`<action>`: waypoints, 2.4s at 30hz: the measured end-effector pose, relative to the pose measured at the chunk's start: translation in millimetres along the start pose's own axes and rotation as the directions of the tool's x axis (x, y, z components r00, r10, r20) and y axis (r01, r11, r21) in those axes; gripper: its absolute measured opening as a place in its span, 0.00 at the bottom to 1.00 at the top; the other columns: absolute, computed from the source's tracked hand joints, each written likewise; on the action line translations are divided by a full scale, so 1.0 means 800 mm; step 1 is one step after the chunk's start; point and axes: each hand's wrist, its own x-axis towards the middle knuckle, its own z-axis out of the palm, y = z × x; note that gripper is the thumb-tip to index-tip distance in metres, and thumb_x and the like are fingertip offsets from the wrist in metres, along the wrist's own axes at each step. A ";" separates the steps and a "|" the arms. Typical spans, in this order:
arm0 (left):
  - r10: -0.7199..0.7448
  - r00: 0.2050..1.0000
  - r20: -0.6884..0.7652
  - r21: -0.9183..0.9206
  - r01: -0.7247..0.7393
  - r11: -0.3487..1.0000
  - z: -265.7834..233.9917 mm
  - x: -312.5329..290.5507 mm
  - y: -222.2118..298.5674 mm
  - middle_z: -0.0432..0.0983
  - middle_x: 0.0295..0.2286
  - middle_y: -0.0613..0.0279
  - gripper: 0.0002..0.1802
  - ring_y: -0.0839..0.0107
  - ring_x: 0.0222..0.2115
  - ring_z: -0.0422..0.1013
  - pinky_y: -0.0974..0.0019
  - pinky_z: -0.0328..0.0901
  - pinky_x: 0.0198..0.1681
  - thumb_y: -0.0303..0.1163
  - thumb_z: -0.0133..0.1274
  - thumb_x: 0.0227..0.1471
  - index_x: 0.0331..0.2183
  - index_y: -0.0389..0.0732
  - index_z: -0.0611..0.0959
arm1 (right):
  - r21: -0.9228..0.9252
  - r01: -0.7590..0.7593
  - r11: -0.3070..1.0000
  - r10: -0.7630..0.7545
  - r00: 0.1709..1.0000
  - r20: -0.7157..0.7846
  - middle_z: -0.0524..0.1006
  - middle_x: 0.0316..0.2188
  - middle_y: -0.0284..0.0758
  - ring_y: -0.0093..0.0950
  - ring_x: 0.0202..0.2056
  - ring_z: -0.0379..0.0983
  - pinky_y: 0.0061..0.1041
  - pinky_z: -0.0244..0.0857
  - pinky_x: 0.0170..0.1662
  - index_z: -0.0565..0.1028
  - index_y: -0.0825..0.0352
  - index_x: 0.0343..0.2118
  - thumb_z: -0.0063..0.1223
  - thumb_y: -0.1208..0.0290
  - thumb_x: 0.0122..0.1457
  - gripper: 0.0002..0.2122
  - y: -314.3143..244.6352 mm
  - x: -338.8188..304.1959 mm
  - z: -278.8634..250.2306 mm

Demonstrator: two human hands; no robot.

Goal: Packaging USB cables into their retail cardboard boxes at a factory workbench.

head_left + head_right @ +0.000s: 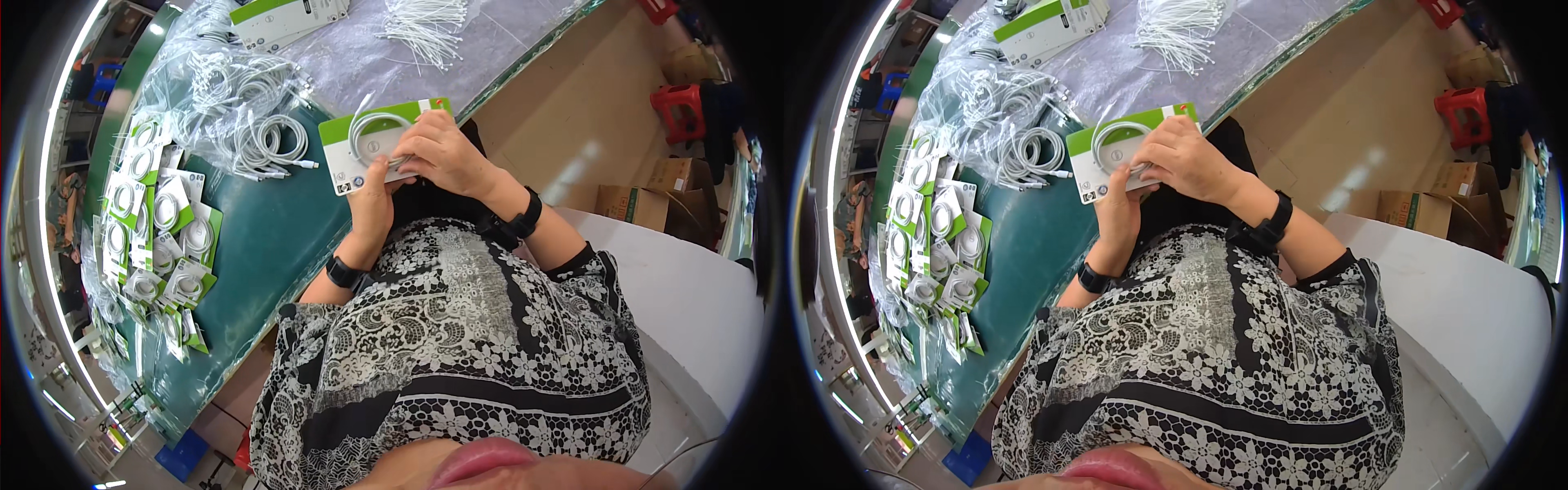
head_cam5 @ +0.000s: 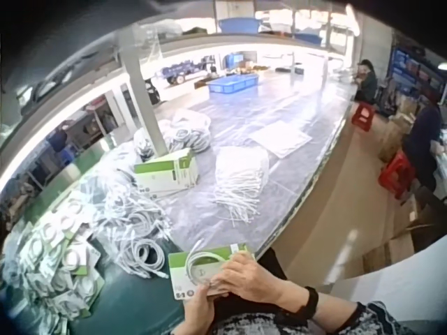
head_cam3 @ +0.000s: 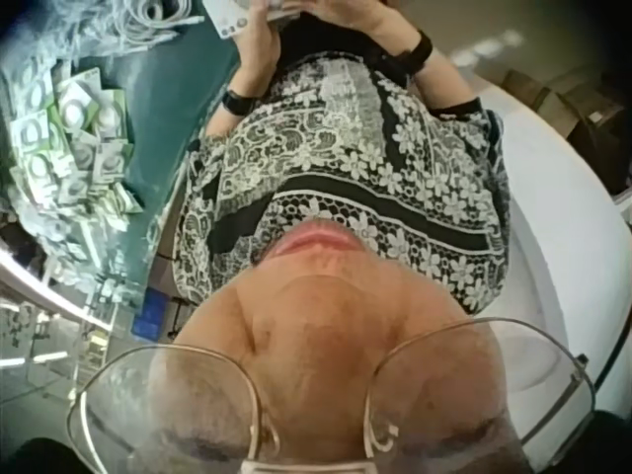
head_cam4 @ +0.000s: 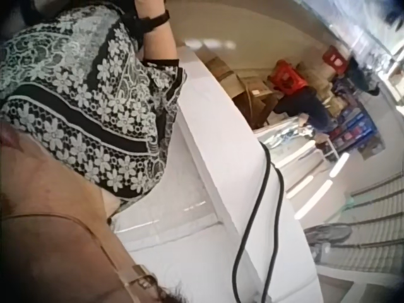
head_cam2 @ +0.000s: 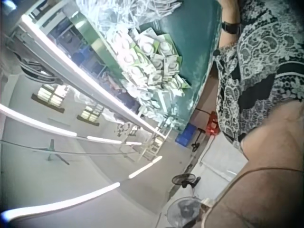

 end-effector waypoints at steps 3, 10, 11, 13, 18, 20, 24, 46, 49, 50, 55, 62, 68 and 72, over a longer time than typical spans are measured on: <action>0.073 0.994 -0.079 -0.007 -0.074 0.997 0.002 0.005 0.006 0.74 0.39 0.53 0.16 0.64 0.32 0.76 0.66 0.75 0.29 0.26 0.45 0.57 0.47 0.34 0.69 | 0.109 -0.024 0.994 0.034 0.995 -0.090 0.74 0.32 0.27 0.30 0.41 0.69 0.31 0.59 0.47 0.76 0.59 0.32 0.63 0.71 0.45 0.10 0.008 0.015 -0.013; 0.076 0.996 -0.050 0.046 -0.073 0.996 -0.006 0.018 0.028 0.73 0.40 0.54 0.17 0.62 0.34 0.76 0.66 0.74 0.29 0.26 0.45 0.56 0.48 0.35 0.68 | -0.551 -0.266 0.791 0.184 0.962 -0.201 0.71 0.34 0.29 0.32 0.40 0.65 0.33 0.55 0.44 0.77 0.59 0.25 0.63 0.72 0.42 0.06 0.110 0.063 -0.017; 0.076 0.996 -0.047 0.033 -0.075 0.997 -0.005 0.020 0.030 0.73 0.40 0.54 0.17 0.63 0.34 0.76 0.66 0.74 0.29 0.27 0.45 0.56 0.48 0.35 0.68 | -0.548 -0.259 0.795 0.180 0.964 -0.195 0.71 0.34 0.29 0.32 0.40 0.65 0.33 0.55 0.44 0.77 0.59 0.25 0.63 0.72 0.42 0.06 0.117 0.066 -0.013; 0.078 0.995 -0.061 0.016 -0.077 0.997 -0.002 0.023 0.034 0.74 0.40 0.55 0.17 0.63 0.35 0.76 0.66 0.74 0.29 0.27 0.45 0.56 0.48 0.36 0.68 | -0.676 -0.242 0.696 0.220 0.968 -0.120 0.70 0.32 0.28 0.31 0.40 0.64 0.32 0.54 0.43 0.76 0.59 0.24 0.59 0.71 0.45 0.04 0.125 0.069 0.000; 0.011 0.998 -0.068 -0.161 -0.022 0.987 0.010 0.044 0.050 0.74 0.40 0.58 0.17 0.66 0.37 0.75 0.66 0.73 0.33 0.31 0.46 0.57 0.49 0.39 0.69 | -0.706 -0.168 0.688 0.143 0.985 -0.096 0.70 0.32 0.29 0.31 0.39 0.64 0.33 0.54 0.42 0.73 0.58 0.26 0.54 0.71 0.49 0.02 0.121 0.059 -0.010; -0.025 0.998 -0.049 -0.267 0.011 0.964 0.011 0.052 0.054 0.75 0.41 0.60 0.18 0.68 0.39 0.74 0.66 0.72 0.36 0.34 0.48 0.57 0.49 0.40 0.70 | -0.589 -0.131 0.798 0.023 0.982 -0.187 0.72 0.28 0.30 0.32 0.34 0.66 0.32 0.55 0.40 0.71 0.59 0.28 0.55 0.73 0.49 0.04 0.110 0.053 -0.024; -0.018 0.997 0.074 -0.359 0.044 0.932 0.010 0.068 0.065 0.76 0.42 0.59 0.16 0.68 0.40 0.74 0.62 0.71 0.41 0.36 0.46 0.59 0.48 0.42 0.71 | -0.362 -0.236 0.902 0.118 0.941 -0.318 0.74 0.25 0.30 0.32 0.32 0.69 0.31 0.57 0.39 0.74 0.61 0.28 0.58 0.76 0.48 0.05 0.036 0.033 -0.052; -0.107 0.986 0.130 -0.517 0.160 0.841 0.056 0.075 0.067 0.75 0.41 0.56 0.17 0.63 0.43 0.70 0.48 0.63 0.51 0.37 0.45 0.60 0.46 0.38 0.73 | 0.234 -0.438 0.868 0.494 0.809 -0.317 0.79 0.26 0.36 0.25 0.26 0.75 0.23 0.67 0.33 0.78 0.68 0.30 0.58 0.80 0.49 0.04 -0.019 0.041 -0.006; -0.114 0.985 0.130 -0.520 0.165 0.838 0.056 0.075 0.064 0.75 0.41 0.56 0.17 0.63 0.43 0.70 0.48 0.63 0.51 0.38 0.45 0.60 0.46 0.37 0.73 | 0.280 -0.453 0.846 0.526 0.794 -0.306 0.79 0.26 0.35 0.24 0.27 0.74 0.23 0.67 0.34 0.78 0.68 0.30 0.58 0.80 0.50 0.04 -0.018 0.039 -0.002; -0.115 0.985 0.129 -0.525 0.166 0.835 0.056 0.076 0.064 0.75 0.41 0.56 0.17 0.63 0.43 0.70 0.48 0.63 0.51 0.38 0.45 0.60 0.46 0.37 0.73 | 0.298 -0.463 0.835 0.542 0.785 -0.299 0.79 0.26 0.35 0.23 0.27 0.74 0.23 0.67 0.34 0.78 0.68 0.30 0.58 0.79 0.50 0.04 -0.017 0.038 -0.002; -0.150 0.980 0.128 -0.538 0.196 0.820 0.055 0.074 0.066 0.75 0.38 0.57 0.16 0.62 0.43 0.70 0.47 0.62 0.52 0.37 0.45 0.59 0.45 0.37 0.74 | 0.335 -0.463 0.821 0.555 0.785 -0.275 0.78 0.27 0.34 0.22 0.28 0.73 0.22 0.67 0.35 0.78 0.69 0.31 0.58 0.79 0.51 0.04 -0.016 0.035 0.002; -0.232 0.964 0.126 -0.650 0.257 0.715 0.058 0.073 0.071 0.76 0.34 0.59 0.12 0.61 0.44 0.69 0.48 0.58 0.55 0.34 0.48 0.56 0.39 0.36 0.77 | 0.367 -0.474 0.801 0.579 0.770 -0.269 0.78 0.27 0.33 0.21 0.28 0.73 0.22 0.66 0.35 0.77 0.69 0.30 0.58 0.79 0.51 0.04 -0.019 0.035 0.004; -0.182 0.927 0.329 -0.829 0.375 0.415 0.050 0.082 0.074 0.76 0.30 0.60 0.07 0.63 0.45 0.70 0.48 0.55 0.58 0.29 0.51 0.51 0.31 0.35 0.79 | -0.113 -0.255 0.960 0.186 0.889 -0.417 0.73 0.23 0.28 0.28 0.25 0.69 0.29 0.59 0.37 0.74 0.62 0.25 0.58 0.77 0.46 0.04 -0.035 0.064 -0.010; -0.142 0.922 0.359 -0.872 0.386 0.301 0.056 0.081 0.084 0.76 0.29 0.62 0.07 0.65 0.45 0.70 0.50 0.57 0.57 0.29 0.52 0.49 0.30 0.35 0.77 | -0.258 -0.205 0.944 0.081 0.904 -0.420 0.69 0.21 0.27 0.29 0.28 0.68 0.30 0.55 0.41 0.72 0.58 0.24 0.58 0.75 0.45 0.06 -0.040 0.072 -0.007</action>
